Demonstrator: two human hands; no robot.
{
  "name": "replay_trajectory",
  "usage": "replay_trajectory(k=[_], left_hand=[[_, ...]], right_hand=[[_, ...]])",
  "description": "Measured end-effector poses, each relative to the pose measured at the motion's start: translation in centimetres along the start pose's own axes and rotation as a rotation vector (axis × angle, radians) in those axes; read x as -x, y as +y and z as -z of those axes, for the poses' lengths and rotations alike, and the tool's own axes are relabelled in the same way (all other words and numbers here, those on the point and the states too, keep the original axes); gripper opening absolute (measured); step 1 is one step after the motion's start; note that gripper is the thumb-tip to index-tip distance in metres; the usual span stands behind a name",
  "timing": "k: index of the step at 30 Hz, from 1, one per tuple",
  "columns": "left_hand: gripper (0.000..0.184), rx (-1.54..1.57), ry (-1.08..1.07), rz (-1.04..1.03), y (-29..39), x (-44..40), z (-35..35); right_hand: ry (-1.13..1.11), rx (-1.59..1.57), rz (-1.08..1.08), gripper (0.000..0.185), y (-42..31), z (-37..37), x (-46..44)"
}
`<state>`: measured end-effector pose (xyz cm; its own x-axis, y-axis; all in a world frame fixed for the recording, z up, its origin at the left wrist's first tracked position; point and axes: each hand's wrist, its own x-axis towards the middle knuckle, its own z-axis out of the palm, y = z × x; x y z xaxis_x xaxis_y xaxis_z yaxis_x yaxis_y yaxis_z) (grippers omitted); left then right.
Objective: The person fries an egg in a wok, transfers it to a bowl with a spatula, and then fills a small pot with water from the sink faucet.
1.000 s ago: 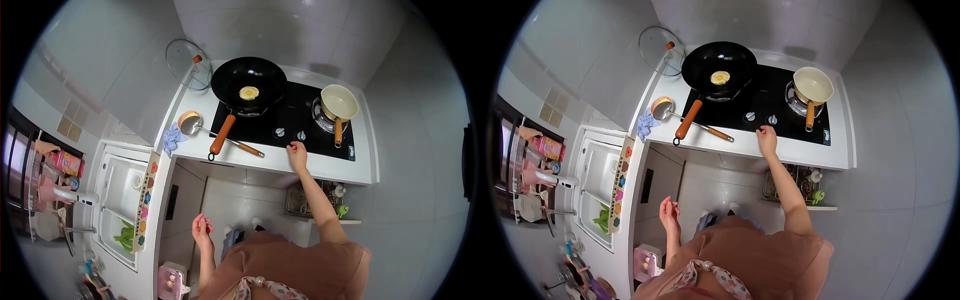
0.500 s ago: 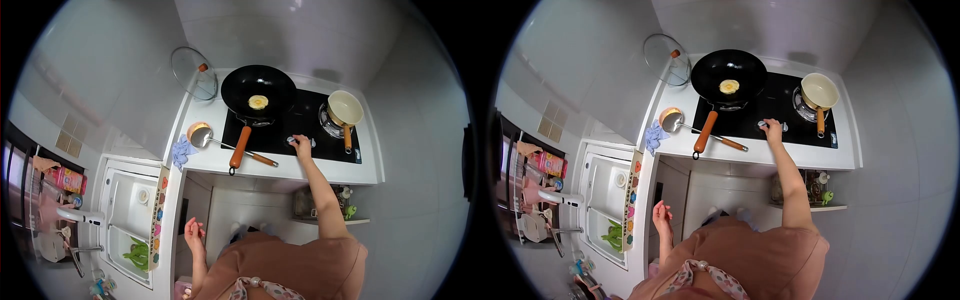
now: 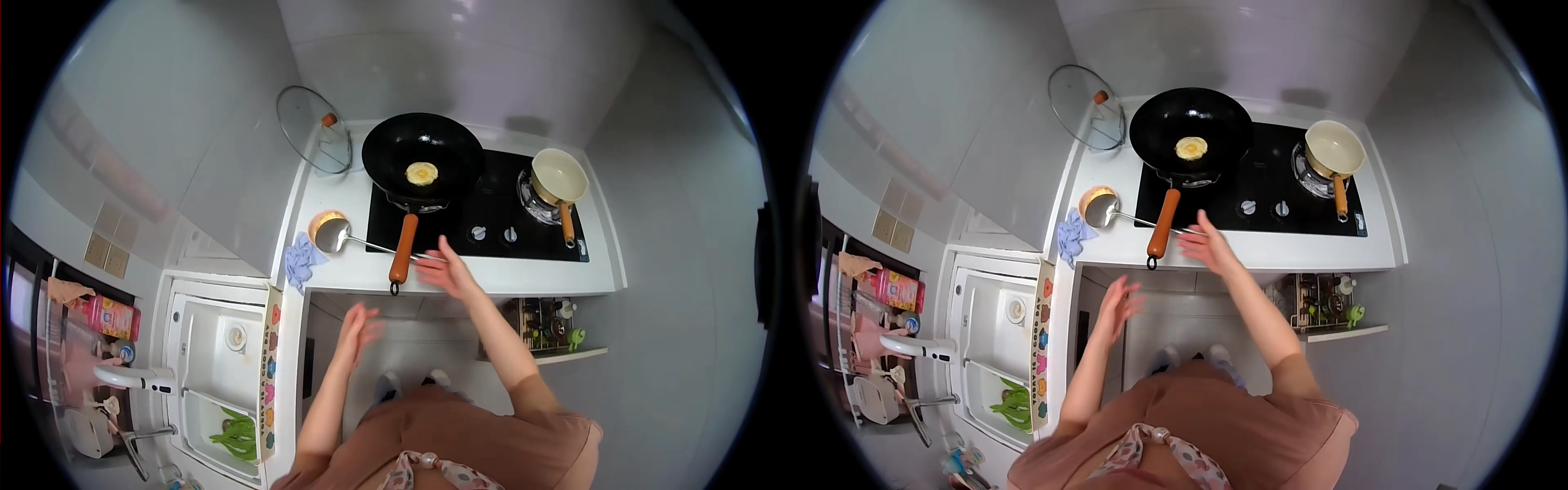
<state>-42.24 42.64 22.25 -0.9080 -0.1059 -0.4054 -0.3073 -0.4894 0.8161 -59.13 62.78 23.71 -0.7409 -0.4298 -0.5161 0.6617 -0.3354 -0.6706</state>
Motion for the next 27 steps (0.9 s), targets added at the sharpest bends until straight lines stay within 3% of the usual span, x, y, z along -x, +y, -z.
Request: replay_trajectory(k=[2, 4, 6, 7, 11, 12, 21, 24, 27], left_hand=[[0.056, 0.054, -0.158, 0.003, 1.3, -3.6, -2.4], [0.050, 0.172, -0.400, 0.080, 2.7, -6.6, -4.3], [0.042, 0.285, -0.400, 0.107, 2.4, -9.0, -5.4], [0.038, 0.342, -0.397, 0.127, 2.0, -9.6, -5.8], [0.029, 0.398, -0.383, 0.036, 1.4, -10.4, -7.1], [0.041, 0.452, -0.398, 0.037, 1.1, -10.3, -7.3], [0.066, 0.347, -0.453, -0.051, -0.9, -3.5, -11.5], [0.066, 0.403, -0.470, -0.006, 0.7, -5.5, -13.4], [0.052, 0.457, -0.493, -0.006, 2.8, -8.9, -13.7]], right_hand=[[-0.176, -0.096, -0.025, 0.063, 0.8, -3.2, -1.0], [-0.149, -0.200, 0.015, 0.049, 1.1, -6.1, -1.3], [-0.071, -0.213, 0.063, 0.044, 2.7, -5.8, -5.0], [0.037, -0.275, 0.108, 0.030, 2.5, -7.1, -4.5], [0.107, -0.148, 0.193, 0.017, 2.2, -7.5, -3.7], [0.101, -0.137, 0.204, 0.016, 2.2, -7.6, -3.3], [0.086, -0.074, 0.206, 0.014, 1.0, -6.5, 7.0], [0.090, 0.136, 0.293, 0.016, -1.7, -5.8, 5.5], [0.092, 0.077, 0.238, 0.014, -4.1, -6.5, 2.3]])
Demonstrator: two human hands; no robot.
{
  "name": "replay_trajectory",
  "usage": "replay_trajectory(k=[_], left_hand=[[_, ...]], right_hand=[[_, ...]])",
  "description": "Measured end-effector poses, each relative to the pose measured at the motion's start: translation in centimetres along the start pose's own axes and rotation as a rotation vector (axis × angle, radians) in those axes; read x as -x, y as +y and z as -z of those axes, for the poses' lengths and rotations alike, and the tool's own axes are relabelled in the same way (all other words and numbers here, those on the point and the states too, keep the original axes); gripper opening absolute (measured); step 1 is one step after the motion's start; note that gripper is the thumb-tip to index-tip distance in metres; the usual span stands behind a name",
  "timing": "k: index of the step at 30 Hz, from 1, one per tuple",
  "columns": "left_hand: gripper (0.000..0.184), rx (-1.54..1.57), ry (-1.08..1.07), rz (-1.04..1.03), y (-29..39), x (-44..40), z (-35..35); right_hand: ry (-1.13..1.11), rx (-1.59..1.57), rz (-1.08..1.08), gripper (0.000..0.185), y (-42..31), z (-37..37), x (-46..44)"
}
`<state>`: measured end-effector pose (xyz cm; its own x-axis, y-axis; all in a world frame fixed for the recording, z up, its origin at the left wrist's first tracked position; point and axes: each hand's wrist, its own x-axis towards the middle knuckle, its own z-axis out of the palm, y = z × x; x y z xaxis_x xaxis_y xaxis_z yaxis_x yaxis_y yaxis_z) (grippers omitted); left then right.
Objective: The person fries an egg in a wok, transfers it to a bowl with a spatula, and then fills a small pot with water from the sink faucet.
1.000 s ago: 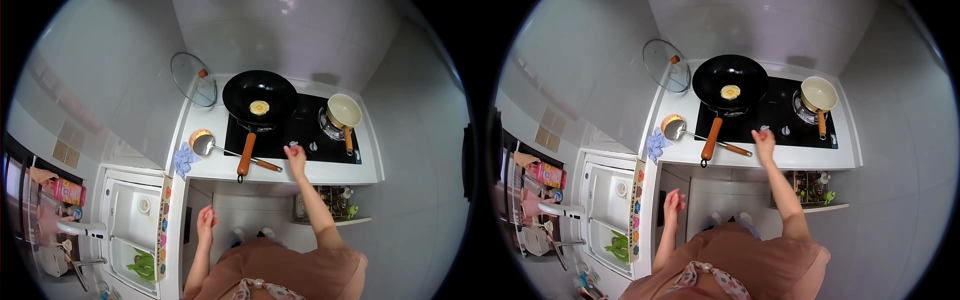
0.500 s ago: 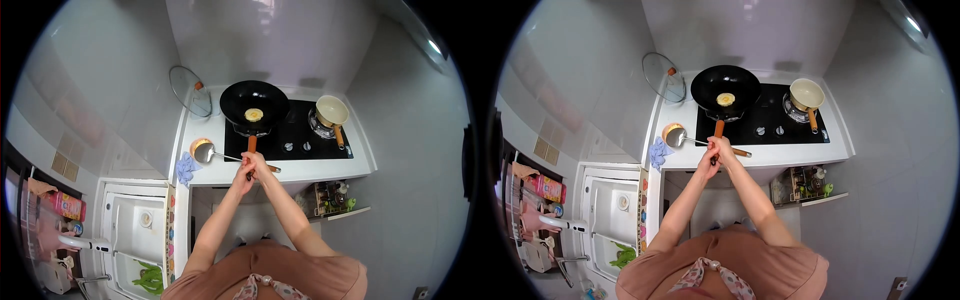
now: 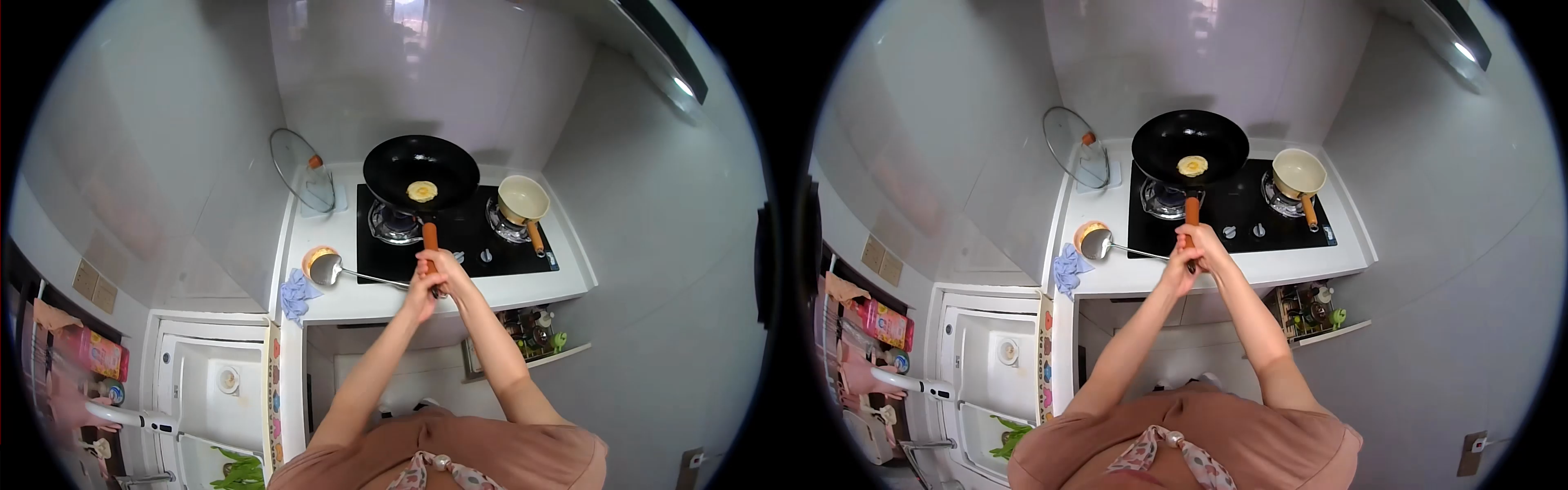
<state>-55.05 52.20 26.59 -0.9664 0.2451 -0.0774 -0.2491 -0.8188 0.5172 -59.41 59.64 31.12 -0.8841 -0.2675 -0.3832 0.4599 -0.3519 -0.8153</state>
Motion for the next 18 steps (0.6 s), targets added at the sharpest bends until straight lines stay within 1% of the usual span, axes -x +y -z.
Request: replay_trajectory(k=[2, 5, 6, 9, 13, 15, 16, 18], left_hand=[[0.051, -0.027, -0.030, -0.013, 1.2, -0.5, 0.1], [0.057, -0.127, -0.016, -0.074, 1.1, 1.1, -0.1], [0.060, -0.132, 0.001, -0.062, 0.6, 1.7, 0.1], [0.061, -0.096, 0.041, -0.131, -1.9, 4.2, -0.8], [0.059, -0.050, 0.067, -0.093, -3.5, 6.1, -2.2], [0.058, -0.046, 0.043, -0.087, -4.6, 5.9, -1.6], [0.056, -0.032, 0.051, -0.092, -4.9, 6.3, -2.1], [0.058, -0.037, 0.049, -0.075, -5.1, 6.7, -2.9]], right_hand=[[-0.025, -0.031, 0.007, 0.013, 0.0, -0.5, -1.3], [-0.118, -0.059, -0.038, 0.015, 1.3, -0.2, -0.9], [-0.126, -0.071, -0.040, 0.016, 1.5, -0.3, 0.2], [-0.163, -0.095, -0.061, 0.016, 1.7, 0.2, 3.8], [-0.119, -0.086, -0.064, 0.013, 1.8, 1.0, 6.5], [-0.155, -0.018, -0.047, 0.012, 2.4, 2.4, 6.4], [-0.093, -0.030, -0.071, 0.012, 2.1, 2.1, 7.3], [-0.087, -0.057, -0.064, 0.011, 2.1, 2.8, 7.6]])
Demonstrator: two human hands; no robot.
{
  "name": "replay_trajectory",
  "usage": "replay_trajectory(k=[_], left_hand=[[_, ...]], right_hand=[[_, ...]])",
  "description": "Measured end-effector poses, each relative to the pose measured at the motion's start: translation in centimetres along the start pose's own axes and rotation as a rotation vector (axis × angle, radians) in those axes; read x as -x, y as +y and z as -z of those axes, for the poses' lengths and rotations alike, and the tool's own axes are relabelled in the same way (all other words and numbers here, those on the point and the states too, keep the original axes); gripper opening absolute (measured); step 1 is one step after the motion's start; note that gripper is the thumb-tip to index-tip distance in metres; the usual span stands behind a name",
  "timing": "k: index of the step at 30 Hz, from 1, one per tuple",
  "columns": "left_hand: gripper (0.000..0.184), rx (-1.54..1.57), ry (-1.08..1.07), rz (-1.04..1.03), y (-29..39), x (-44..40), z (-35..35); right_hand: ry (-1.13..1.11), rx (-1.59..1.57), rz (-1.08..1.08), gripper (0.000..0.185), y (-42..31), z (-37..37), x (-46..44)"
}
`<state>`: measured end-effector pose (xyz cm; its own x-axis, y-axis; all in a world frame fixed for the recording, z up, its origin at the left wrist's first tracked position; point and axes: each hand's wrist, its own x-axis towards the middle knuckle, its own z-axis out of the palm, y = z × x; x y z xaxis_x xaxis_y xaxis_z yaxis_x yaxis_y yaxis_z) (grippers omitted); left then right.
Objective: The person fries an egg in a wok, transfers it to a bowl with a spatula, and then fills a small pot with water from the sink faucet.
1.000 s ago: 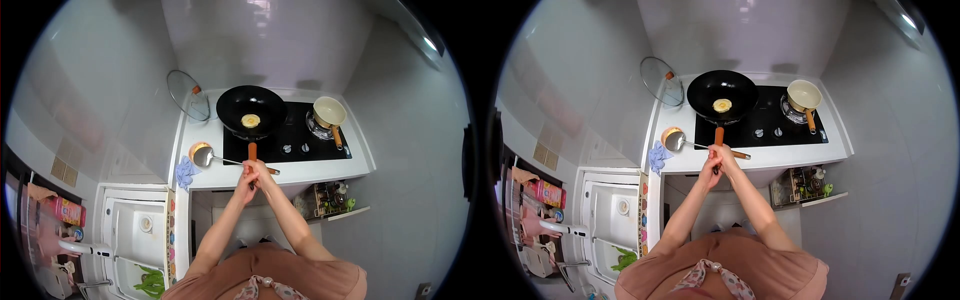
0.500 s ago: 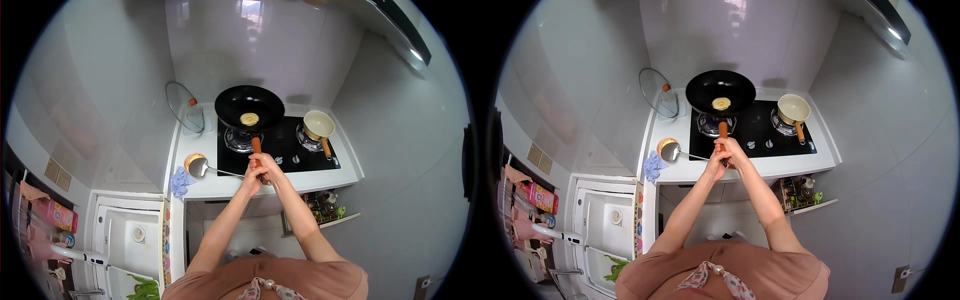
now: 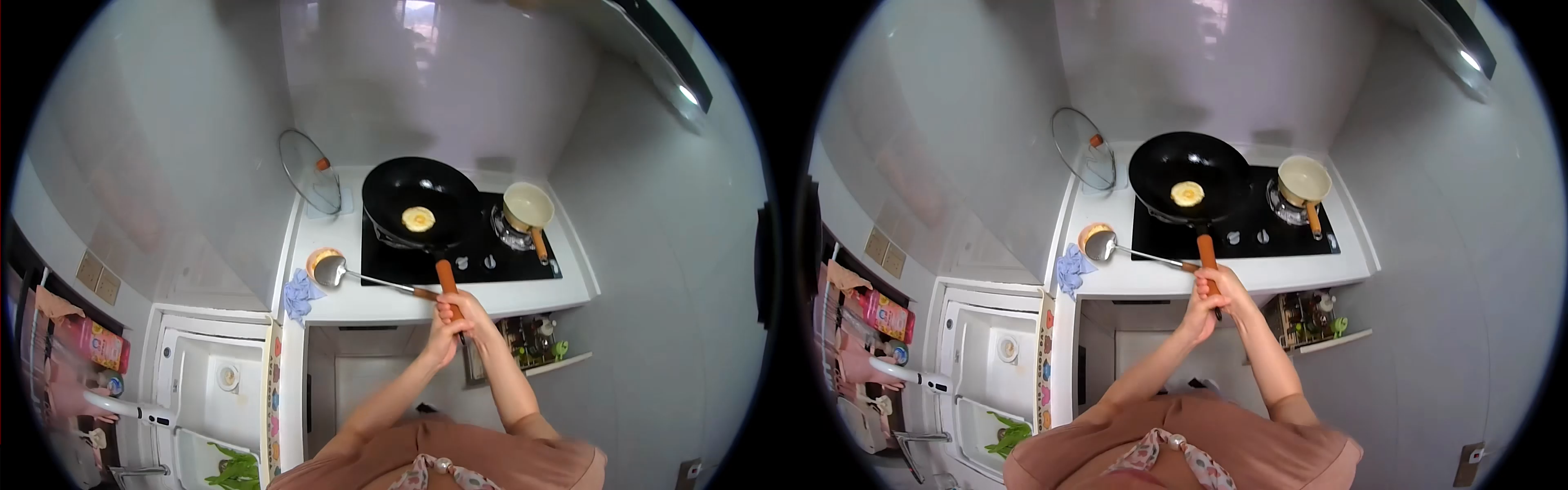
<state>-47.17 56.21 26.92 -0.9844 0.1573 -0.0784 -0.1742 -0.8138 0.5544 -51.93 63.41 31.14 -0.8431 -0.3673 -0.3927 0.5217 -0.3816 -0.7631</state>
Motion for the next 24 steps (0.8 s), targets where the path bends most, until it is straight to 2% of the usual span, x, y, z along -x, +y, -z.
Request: replay_trajectory(k=[5, 7, 10, 15, 20, 24], left_hand=[[0.058, -0.002, 0.020, 0.013, 1.1, -4.6, 0.7], [0.051, -0.015, 0.022, -0.029, 1.7, -8.1, 2.9], [0.049, -0.044, -0.010, -0.002, 4.3, -8.7, 4.4], [0.053, -0.090, 0.073, -0.097, 3.9, -3.6, 2.3], [0.057, -0.034, 0.064, -0.062, 2.0, -0.4, 0.1], [0.056, -0.029, 0.045, -0.012, 1.5, -1.6, 0.3]], right_hand=[[-0.023, 0.054, 0.033, 0.015, -1.3, 1.6, -5.3], [0.014, 0.135, 0.060, 0.015, -1.9, 0.5, -8.0], [-0.050, 0.071, 0.045, 0.014, -1.4, -1.4, -10.3], [-0.120, 0.060, 0.025, 0.013, 0.1, -2.1, -6.2], [-0.086, 0.068, 0.013, 0.012, 0.2, -1.5, -1.6], [-0.041, 0.051, 0.020, 0.012, -0.2, -0.2, -2.4]])
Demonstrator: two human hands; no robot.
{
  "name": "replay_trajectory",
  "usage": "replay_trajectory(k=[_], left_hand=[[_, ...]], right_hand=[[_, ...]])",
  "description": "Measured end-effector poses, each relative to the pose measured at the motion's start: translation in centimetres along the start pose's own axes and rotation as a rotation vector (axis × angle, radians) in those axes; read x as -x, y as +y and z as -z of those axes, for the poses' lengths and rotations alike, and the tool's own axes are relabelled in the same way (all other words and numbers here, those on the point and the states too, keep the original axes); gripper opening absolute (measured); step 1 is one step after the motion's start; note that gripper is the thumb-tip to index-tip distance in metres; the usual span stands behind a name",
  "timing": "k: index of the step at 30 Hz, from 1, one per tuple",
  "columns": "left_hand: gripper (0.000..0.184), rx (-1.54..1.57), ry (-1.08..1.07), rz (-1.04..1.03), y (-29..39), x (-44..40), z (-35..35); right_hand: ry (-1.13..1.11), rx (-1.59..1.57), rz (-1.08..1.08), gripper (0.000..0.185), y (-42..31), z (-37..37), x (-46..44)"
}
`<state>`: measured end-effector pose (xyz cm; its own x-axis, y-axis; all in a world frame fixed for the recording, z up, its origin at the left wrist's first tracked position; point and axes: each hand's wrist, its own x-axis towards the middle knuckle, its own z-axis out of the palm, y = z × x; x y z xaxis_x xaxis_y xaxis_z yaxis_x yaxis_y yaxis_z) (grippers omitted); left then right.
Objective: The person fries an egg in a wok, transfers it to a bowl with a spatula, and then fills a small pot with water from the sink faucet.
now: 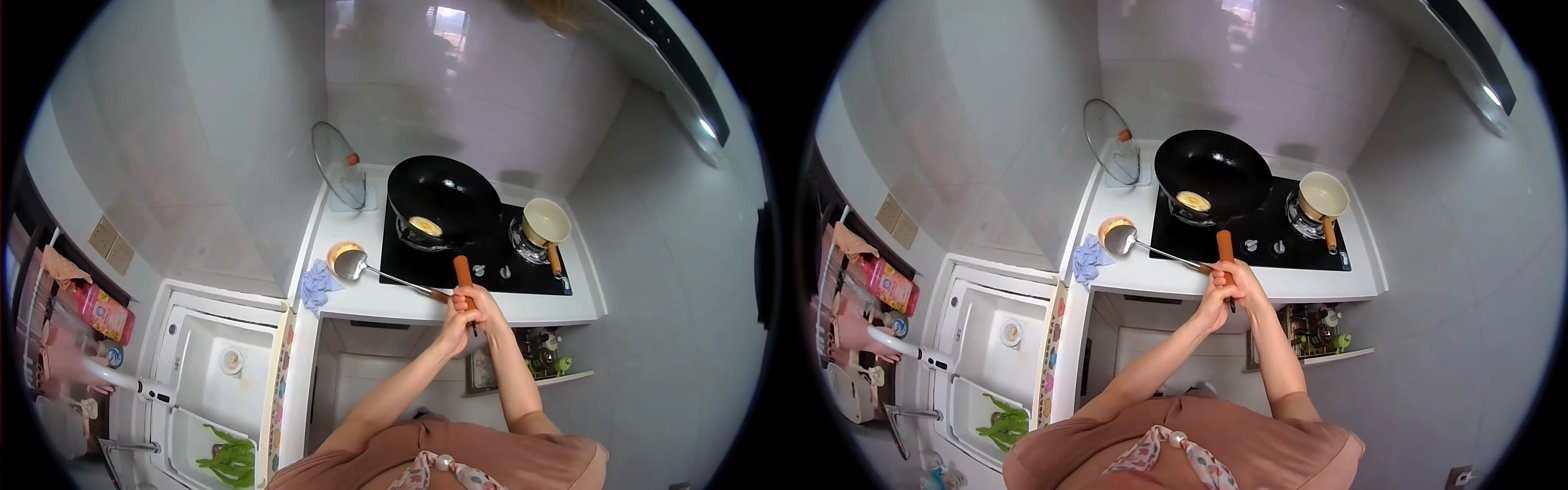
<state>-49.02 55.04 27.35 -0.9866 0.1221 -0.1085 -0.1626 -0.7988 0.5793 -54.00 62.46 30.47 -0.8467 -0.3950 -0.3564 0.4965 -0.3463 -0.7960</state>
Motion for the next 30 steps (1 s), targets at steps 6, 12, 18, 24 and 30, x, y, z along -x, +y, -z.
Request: replay_trajectory(k=[6, 12, 18, 24, 30], left_hand=[[0.052, 0.023, -0.028, 0.002, 2.1, -2.8, 0.8], [0.055, -0.029, -0.003, -0.067, 2.8, -1.9, 0.3], [0.062, -0.073, -0.021, -0.106, 0.9, -0.1, -0.8], [0.060, -0.066, -0.023, -0.077, 0.7, 0.5, -1.2], [0.055, -0.028, 0.007, -0.085, 2.9, -1.7, 1.0]], right_hand=[[0.006, 0.001, 0.016, 0.013, -1.3, -1.6, -3.1], [-0.040, 0.006, 0.007, 0.013, -1.5, -2.8, -2.4], [-0.061, -0.033, 0.009, 0.013, -1.3, -1.5, 0.4], [-0.036, -0.038, 0.020, 0.012, -1.3, -1.3, 1.3], [-0.056, -0.047, -0.015, 0.014, -0.5, -2.5, -2.8]])
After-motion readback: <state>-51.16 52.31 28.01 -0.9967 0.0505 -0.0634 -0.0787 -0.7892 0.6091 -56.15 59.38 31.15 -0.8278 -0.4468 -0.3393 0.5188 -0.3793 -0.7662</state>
